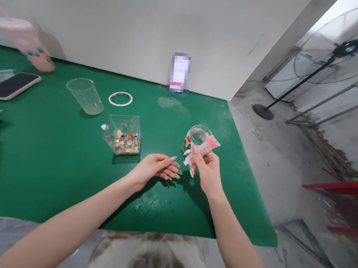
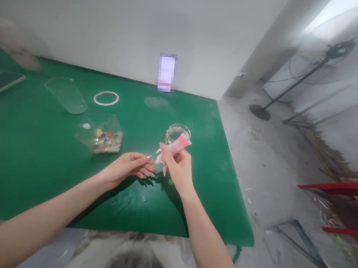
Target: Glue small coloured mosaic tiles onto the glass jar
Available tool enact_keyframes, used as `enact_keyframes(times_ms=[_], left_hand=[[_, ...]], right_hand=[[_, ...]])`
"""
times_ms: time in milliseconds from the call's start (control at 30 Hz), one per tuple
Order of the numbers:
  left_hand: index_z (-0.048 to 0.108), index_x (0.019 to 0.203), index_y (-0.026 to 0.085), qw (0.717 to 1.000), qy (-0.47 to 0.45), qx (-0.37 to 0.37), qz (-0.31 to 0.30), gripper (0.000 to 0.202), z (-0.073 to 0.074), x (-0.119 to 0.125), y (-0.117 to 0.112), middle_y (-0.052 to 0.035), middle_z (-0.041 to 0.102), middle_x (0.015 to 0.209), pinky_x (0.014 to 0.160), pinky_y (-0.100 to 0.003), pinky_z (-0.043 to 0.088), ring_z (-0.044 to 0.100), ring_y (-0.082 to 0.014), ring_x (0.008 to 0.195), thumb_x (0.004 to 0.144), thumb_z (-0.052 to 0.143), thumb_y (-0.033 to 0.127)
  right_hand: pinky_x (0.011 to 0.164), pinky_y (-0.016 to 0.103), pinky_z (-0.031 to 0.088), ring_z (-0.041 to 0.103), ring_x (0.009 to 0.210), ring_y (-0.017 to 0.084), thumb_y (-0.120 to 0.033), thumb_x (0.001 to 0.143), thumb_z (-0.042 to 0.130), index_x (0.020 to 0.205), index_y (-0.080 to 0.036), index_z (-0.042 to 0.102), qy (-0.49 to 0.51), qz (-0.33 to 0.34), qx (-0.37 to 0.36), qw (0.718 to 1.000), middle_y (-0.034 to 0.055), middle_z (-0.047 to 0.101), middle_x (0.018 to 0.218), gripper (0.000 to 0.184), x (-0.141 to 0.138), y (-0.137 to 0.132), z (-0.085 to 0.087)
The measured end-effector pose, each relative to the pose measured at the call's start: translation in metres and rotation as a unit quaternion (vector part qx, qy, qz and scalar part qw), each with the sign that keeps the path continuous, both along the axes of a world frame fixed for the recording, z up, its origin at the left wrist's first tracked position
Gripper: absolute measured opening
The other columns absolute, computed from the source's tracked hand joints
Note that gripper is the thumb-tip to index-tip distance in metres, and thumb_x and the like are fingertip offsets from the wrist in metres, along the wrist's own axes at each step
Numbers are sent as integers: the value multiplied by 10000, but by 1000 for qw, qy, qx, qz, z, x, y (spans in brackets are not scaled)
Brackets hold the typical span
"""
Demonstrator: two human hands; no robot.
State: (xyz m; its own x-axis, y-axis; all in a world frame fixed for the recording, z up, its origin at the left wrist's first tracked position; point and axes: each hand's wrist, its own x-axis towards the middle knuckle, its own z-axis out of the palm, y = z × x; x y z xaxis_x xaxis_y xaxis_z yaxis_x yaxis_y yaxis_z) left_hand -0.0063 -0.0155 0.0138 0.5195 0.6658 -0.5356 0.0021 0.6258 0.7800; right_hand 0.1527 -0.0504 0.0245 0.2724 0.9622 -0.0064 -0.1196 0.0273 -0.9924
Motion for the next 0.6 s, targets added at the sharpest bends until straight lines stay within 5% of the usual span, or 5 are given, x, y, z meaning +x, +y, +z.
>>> enact_keyframes(times_ms=[333, 600], left_hand=[[643, 714, 114, 996, 42, 74, 15, 245, 4, 5, -5, -62, 731, 701, 581, -207, 499, 661, -115, 599, 771, 721, 340], [637, 657, 119, 1000, -23, 16, -14, 240, -2, 0, -3, -30, 686, 617, 510, -167, 453, 575, -60, 494, 755, 724, 320]], right_hand=[[306, 182, 350, 421, 328, 45, -503, 699, 732, 651, -166, 624, -20, 19, -5, 1000, -50, 541, 473, 357, -6, 0, 0], [292, 185, 350, 410, 321, 47, -506, 670, 750, 676, -166, 637, -15, 34, -7, 999, -58, 533, 465, 358, -9, -2, 0]])
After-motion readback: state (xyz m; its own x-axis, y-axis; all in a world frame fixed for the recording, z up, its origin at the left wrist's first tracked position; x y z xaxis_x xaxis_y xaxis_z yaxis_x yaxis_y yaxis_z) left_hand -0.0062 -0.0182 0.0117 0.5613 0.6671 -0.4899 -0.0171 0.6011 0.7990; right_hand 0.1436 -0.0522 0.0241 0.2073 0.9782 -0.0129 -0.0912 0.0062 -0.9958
